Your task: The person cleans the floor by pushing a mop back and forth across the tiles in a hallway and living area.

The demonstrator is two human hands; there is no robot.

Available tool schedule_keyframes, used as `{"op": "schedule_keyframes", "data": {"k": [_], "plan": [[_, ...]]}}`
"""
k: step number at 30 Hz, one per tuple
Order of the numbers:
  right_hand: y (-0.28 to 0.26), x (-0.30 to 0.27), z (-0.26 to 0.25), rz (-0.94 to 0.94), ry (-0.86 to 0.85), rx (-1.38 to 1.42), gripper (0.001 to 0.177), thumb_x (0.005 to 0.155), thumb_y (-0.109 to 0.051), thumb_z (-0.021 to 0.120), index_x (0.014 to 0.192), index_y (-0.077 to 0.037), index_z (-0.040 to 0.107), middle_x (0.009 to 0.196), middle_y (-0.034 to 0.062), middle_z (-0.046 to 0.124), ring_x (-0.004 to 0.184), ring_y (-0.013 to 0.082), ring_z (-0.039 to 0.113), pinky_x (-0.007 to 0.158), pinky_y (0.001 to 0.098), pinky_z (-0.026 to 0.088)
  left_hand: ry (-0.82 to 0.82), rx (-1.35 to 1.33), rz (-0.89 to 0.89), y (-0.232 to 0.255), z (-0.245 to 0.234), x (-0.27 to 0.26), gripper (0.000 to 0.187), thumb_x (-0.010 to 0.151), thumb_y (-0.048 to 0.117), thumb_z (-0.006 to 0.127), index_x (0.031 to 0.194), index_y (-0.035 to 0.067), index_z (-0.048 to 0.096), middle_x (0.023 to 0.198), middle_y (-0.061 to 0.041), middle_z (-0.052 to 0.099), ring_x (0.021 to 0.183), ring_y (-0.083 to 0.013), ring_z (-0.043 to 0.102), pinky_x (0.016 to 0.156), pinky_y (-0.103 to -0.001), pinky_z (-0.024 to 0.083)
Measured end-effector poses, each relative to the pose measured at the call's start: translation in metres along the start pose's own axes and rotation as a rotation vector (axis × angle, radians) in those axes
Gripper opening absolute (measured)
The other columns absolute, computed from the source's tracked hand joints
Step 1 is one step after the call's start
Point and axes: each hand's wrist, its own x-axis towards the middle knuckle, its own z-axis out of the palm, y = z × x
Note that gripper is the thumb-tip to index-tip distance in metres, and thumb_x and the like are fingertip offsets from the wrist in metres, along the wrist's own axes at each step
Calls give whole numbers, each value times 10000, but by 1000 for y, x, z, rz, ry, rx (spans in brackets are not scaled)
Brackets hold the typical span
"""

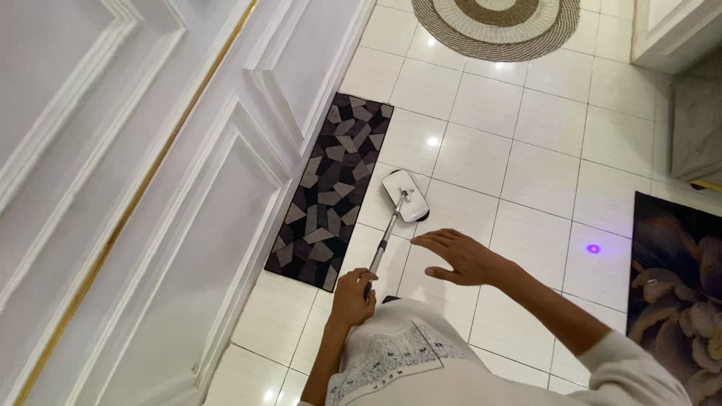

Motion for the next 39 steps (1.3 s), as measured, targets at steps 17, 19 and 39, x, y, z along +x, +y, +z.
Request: {"op": "schedule_keyframes", "data": {"k": [17, 19, 39], "plan": [[117, 3, 184, 317, -374, -30, 708, 1017, -649, 364, 1540, -172, 362, 1529, 67, 483, 1415, 310, 433, 1176, 501, 341, -67, -14, 2, -12, 23, -7, 317, 735, 110, 732, 1050, 116, 698, 1128, -146, 660, 947, -361, 635, 818, -491, 505], [127, -14, 205, 400, -427, -16, 711, 1001, -662, 372, 1527, -183, 381, 1533, 53, 487, 1419, 306, 437, 1165, 509, 357, -81, -40, -22, -9, 22, -13, 300, 755, 118, 726, 1054, 122, 699, 1132, -140, 665, 931, -360, 638, 814, -486, 517], [93, 96, 262, 473, 16, 2107, 583, 1058, -480, 559, 1407, -17, 494, 1304, 156, 607, 1092, 289, 577, 947, 435, 487, 14, -222, -89, 88, 55, 52, 334, 796, 57, 676, 1125, 112, 666, 1185, -114, 679, 1081, -325, 640, 913, -443, 532]]}}
